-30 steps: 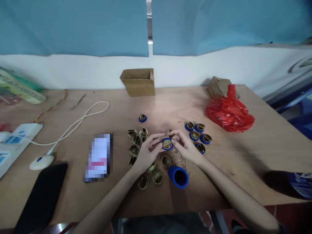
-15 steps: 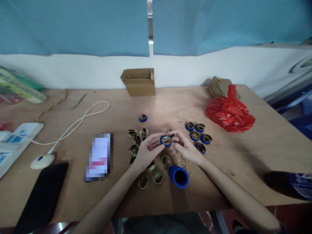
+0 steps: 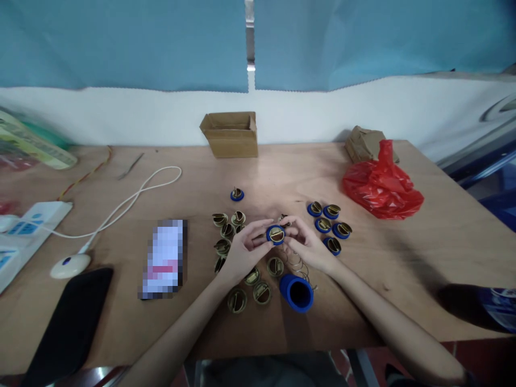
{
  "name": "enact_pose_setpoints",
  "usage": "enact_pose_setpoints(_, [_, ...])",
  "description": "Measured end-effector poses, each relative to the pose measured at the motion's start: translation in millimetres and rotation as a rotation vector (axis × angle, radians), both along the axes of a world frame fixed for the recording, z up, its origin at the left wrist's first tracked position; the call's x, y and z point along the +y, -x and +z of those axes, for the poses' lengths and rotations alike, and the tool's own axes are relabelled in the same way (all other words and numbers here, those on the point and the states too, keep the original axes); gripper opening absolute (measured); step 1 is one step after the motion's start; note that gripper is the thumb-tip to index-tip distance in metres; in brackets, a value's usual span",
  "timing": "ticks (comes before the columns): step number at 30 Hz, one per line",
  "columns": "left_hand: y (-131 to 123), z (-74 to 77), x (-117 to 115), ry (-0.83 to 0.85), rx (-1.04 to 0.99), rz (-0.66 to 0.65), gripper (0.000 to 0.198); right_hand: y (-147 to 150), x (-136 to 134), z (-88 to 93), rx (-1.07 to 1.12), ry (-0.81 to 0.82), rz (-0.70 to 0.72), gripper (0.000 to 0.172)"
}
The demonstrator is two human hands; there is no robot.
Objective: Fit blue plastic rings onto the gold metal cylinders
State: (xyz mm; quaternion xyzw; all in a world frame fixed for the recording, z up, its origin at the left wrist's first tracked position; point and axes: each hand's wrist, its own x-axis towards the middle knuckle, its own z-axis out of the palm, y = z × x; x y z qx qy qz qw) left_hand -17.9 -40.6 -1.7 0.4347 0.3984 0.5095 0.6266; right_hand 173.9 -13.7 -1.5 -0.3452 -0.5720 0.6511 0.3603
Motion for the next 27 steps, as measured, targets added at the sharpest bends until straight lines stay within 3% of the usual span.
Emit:
enact_pose_setpoints(11, [-6,6.0,-4,0.074,-0.005,-0.025,0.034,-5,-1,11.3,-0.028,0.004,-0.016,0.032])
enact_pose_setpoints(18, [-5,9.9,-3,0.076,0.029,-0.017,0.037,-2,-1,10.9,-0.016,-0.024,-0.004,0.023])
enact_pose_setpoints(27, [-5,-1.9,-2,0.028,0.094,0.007,0.036,-2,-1,4.0,-0.097,-0.094,-0.066,0.015])
